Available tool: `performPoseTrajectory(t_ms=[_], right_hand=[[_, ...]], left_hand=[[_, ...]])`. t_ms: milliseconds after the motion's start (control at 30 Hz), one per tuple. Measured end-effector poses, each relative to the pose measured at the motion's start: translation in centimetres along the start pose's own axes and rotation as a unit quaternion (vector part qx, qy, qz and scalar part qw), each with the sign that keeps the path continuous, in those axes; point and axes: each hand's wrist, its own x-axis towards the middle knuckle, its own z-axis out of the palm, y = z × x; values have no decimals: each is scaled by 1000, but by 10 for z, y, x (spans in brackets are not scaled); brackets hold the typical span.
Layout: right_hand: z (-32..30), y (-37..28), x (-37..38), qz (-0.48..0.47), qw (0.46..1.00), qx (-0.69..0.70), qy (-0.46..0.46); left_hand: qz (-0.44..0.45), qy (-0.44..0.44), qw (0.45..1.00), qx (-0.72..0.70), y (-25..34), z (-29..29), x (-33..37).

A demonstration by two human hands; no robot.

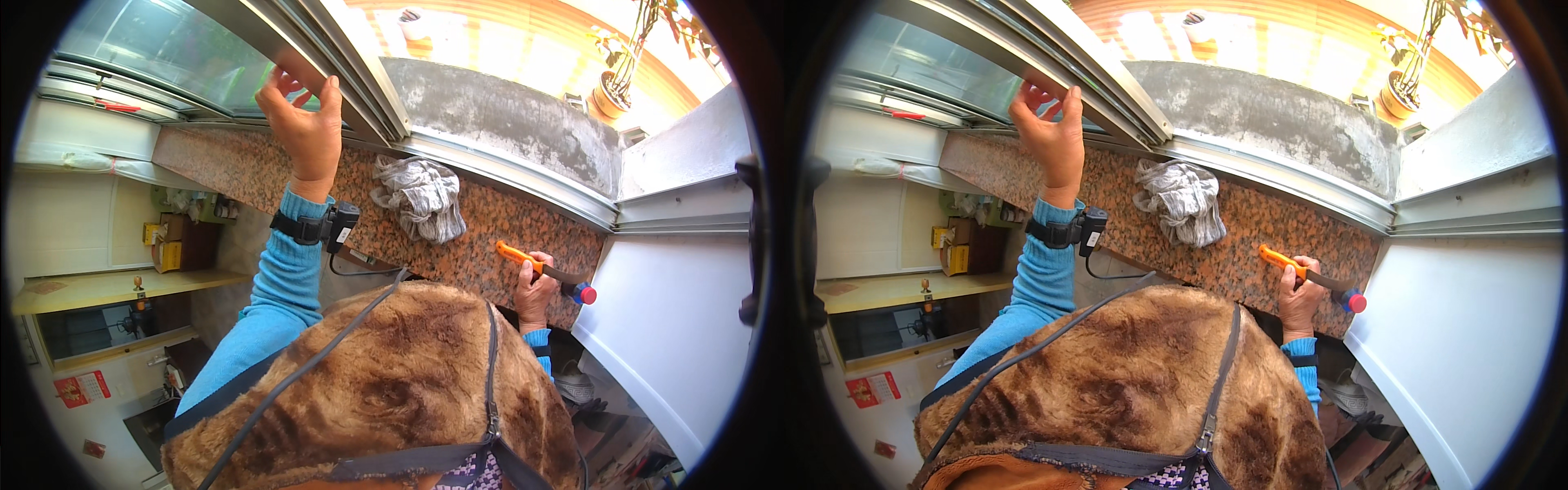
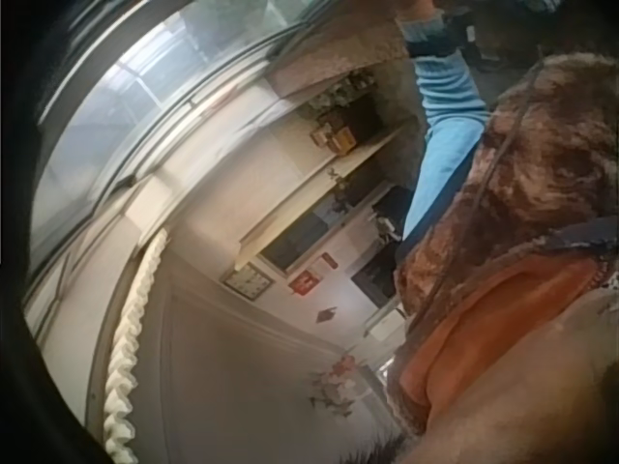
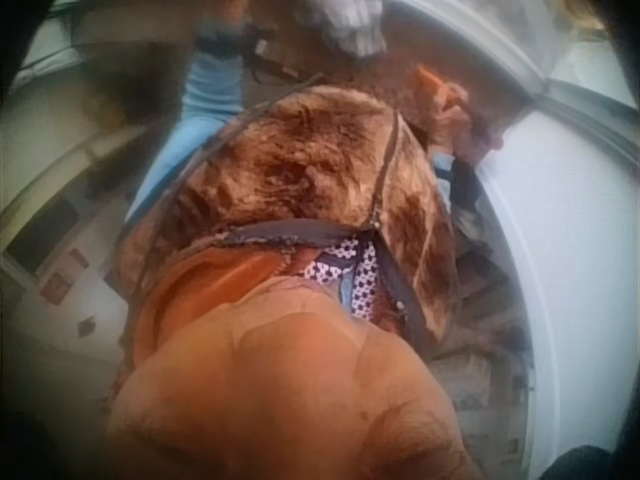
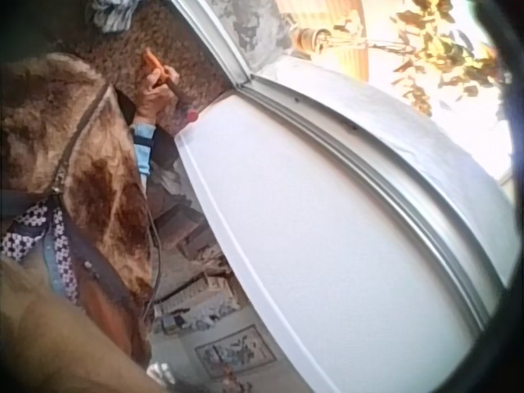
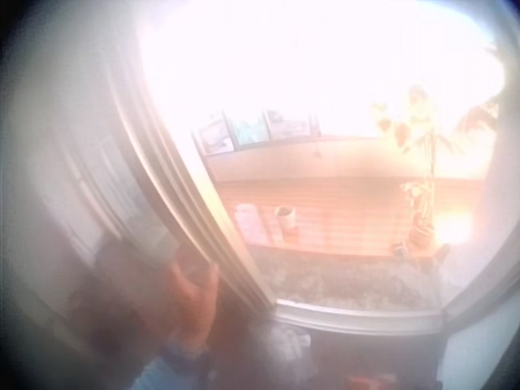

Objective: The person uses a small knife to scrape debris from the window frame track and wipes the area with a cloth. They repeatedly scrape and wipe along the track, moving from one section to another.

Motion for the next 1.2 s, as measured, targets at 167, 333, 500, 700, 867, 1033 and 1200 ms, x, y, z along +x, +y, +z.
performPoseTrajectory(t_ms=[167, 333, 500, 700, 867, 1033, 1200], right_hand=[[-4, -20, 5, 3, 999, 32, -13], [2, -68, 23, -12, 988, 83, -132], [15, -112, 62, -56, 958, -64, -275], [35, -138, 91, -81, 946, -118, -289], [62, -142, 96, -106, 946, -92, -294], [80, -147, 95, -178, 913, -222, -294], [97, -158, 105, -230, 896, -255, -281]], left_hand=[[-4, 1, 1000, 12, -10, -6, 4], [-10, 3, 1000, 26, -24, -15, 10], [-11, 4, 999, 53, -38, -23, 16], [15, -5, 998, 65, -44, -28, 18], [27, -6, 997, 71, -44, -29, 20], [71, 33, 994, 72, -42, -39, -4], [81, -276, 954, -84, -35, -59, -90]])
